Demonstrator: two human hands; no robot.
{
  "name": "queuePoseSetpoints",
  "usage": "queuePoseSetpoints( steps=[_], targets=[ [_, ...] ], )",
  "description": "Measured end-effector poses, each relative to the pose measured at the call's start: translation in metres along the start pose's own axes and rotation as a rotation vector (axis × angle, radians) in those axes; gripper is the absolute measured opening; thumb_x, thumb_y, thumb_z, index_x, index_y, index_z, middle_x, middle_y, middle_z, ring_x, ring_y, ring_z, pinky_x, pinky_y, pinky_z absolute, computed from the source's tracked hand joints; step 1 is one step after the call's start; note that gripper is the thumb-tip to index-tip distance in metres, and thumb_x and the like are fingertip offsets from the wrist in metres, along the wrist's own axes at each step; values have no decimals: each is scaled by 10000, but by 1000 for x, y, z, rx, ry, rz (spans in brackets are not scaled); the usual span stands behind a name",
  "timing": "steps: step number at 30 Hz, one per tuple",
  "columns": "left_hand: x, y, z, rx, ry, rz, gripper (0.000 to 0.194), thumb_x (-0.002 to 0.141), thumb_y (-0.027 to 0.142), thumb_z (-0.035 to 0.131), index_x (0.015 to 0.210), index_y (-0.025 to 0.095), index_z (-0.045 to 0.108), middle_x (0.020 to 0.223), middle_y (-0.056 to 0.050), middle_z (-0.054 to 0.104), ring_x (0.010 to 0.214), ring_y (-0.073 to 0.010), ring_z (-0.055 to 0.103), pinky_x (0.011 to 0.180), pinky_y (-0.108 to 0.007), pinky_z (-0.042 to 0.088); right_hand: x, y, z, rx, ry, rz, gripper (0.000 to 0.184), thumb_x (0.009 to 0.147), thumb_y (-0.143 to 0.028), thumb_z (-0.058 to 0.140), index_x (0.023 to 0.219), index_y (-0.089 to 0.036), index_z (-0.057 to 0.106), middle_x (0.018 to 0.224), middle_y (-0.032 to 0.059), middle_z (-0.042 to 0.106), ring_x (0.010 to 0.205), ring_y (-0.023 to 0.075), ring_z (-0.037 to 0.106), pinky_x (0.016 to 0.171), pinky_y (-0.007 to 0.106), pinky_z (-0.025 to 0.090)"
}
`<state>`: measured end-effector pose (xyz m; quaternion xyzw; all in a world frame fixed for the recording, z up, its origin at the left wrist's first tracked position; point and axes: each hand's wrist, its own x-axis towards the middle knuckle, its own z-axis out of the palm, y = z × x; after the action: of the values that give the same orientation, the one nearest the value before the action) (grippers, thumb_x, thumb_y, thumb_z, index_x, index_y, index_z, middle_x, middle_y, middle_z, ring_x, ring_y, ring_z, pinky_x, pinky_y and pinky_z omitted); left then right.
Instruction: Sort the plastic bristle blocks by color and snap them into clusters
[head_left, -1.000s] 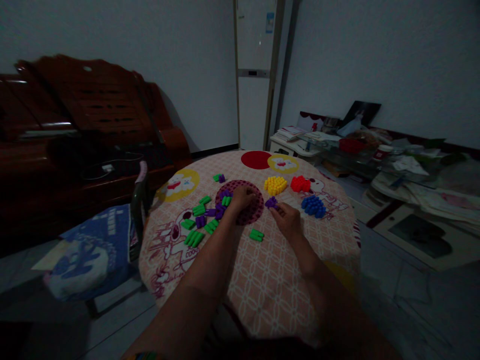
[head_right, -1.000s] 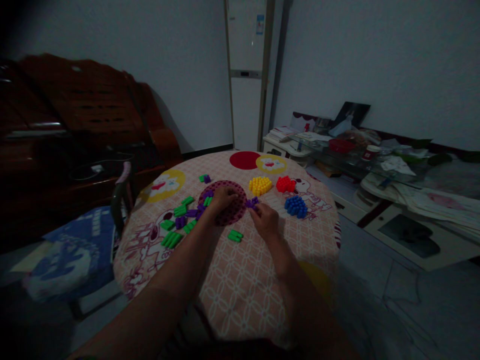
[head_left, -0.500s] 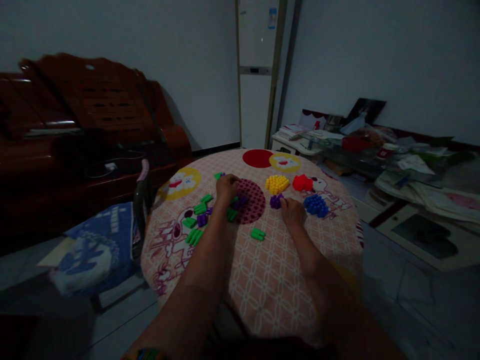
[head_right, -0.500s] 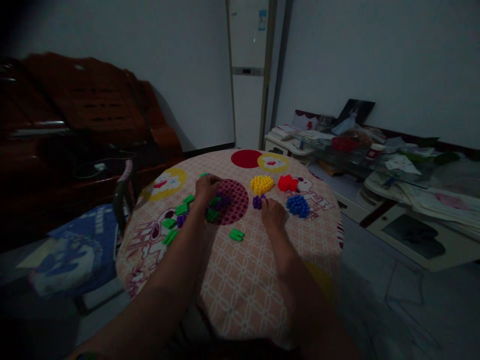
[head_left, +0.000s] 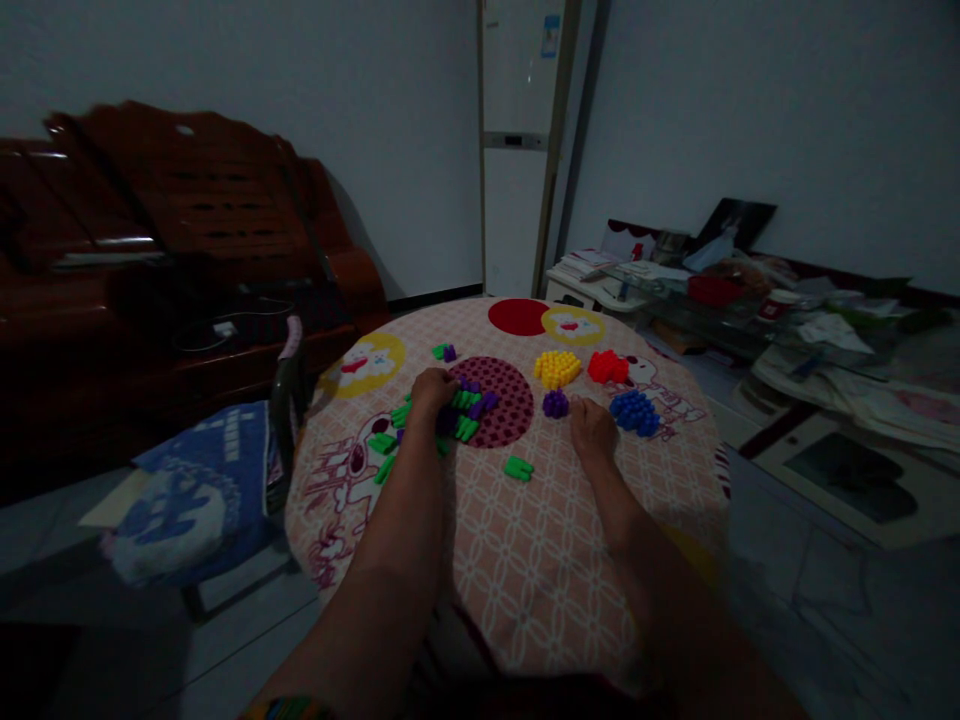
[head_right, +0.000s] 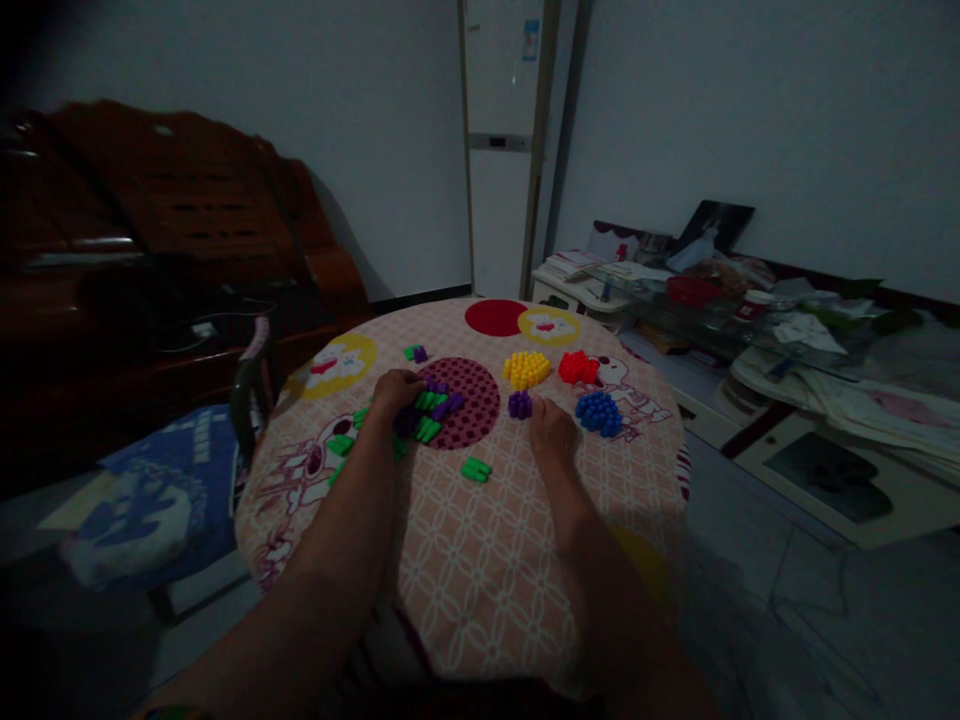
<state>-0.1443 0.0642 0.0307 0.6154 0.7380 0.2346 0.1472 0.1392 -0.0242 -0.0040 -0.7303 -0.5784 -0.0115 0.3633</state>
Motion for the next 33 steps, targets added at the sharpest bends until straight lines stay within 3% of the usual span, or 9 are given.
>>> queuePoseSetpoints(
  steps=[5, 8, 10, 14, 18, 22, 25, 30, 33],
  targets=[
    [4, -7, 1, -134, -42, -28, 144, 723, 297, 727, 796, 174, 715, 756, -41, 733, 791, -192, 679, 695, -244, 500, -1, 4, -1, 100, 33, -25, 409, 998, -382, 397, 776, -190, 681, 657, 43, 625, 578, 149, 450, 573, 283, 209],
    [2, 1, -6, -377, 30, -40, 237, 722, 252, 708, 939, 155, 711, 792, -21, 731, 717, -153, 659, 650, -230, 502, -2, 4, -4, 162, 71, -17, 404, 984, -382, 389, 727, -196, 640, 638, 38, 612, 576, 153, 452, 575, 283, 236],
    [-2, 16, -11, -587, 36, 21, 277, 753, 227, 667, 1015, 145, 701, 784, -22, 728, 669, -134, 647, 635, -228, 510, -3, 3, -6, 215, 101, -25, 408, 977, -392, 378, 698, -204, 608, 626, 35, 607, 582, 159, 465, 580, 281, 269],
    [-22, 62, -6, -959, -179, 177, 285, 765, 181, 648, 1037, 107, 681, 773, -53, 731, 619, -118, 648, 619, -232, 540, -6, -1, -7, 330, 123, -106, 412, 971, -419, 366, 691, -210, 584, 629, 30, 604, 604, 165, 504, 606, 275, 343],
    [-49, 104, 18, -1130, -412, 214, 232, 754, 146, 686, 978, 93, 660, 774, -64, 734, 605, -106, 659, 623, -220, 546, -9, -7, -9, 413, 85, -178, 419, 964, -463, 368, 761, -198, 621, 661, 34, 624, 633, 169, 547, 631, 270, 391],
    [-66, 124, 40, -1153, -558, 176, 213, 745, 106, 723, 932, 97, 623, 684, -28, 700, 520, -90, 622, 609, -229, 539, -9, -11, -13, 469, 67, -169, 417, 945, -486, 383, 795, -194, 639, 690, 40, 649, 659, 176, 573, 650, 271, 423],
    [-72, 128, 50, -1145, -575, 147, 191, 760, 72, 694, 917, 108, 592, 646, -7, 675, 514, -101, 619, 631, -261, 550, -8, -9, -13, 526, 87, -123, 399, 929, -484, 416, 761, -191, 629, 686, 36, 654, 651, 171, 576, 644, 267, 432],
    [-70, 124, 50, -1003, -525, 254, 188, 777, 98, 647, 962, 119, 625, 687, -7, 678, 585, -123, 644, 668, -281, 555, -3, 3, -5, 602, 100, -20, 402, 925, -512, 435, 819, -182, 639, 684, 24, 661, 627, 169, 588, 628, 267, 459],
    [-53, 110, 31, -734, -337, 370, 282, 758, 110, 642, 1037, 131, 677, 746, -21, 701, 655, -141, 661, 690, -270, 543, 2, 13, -1, 573, 164, 43, 405, 914, -521, 453, 819, -175, 642, 706, 36, 670, 641, 176, 595, 638, 277, 467]
  ],
)
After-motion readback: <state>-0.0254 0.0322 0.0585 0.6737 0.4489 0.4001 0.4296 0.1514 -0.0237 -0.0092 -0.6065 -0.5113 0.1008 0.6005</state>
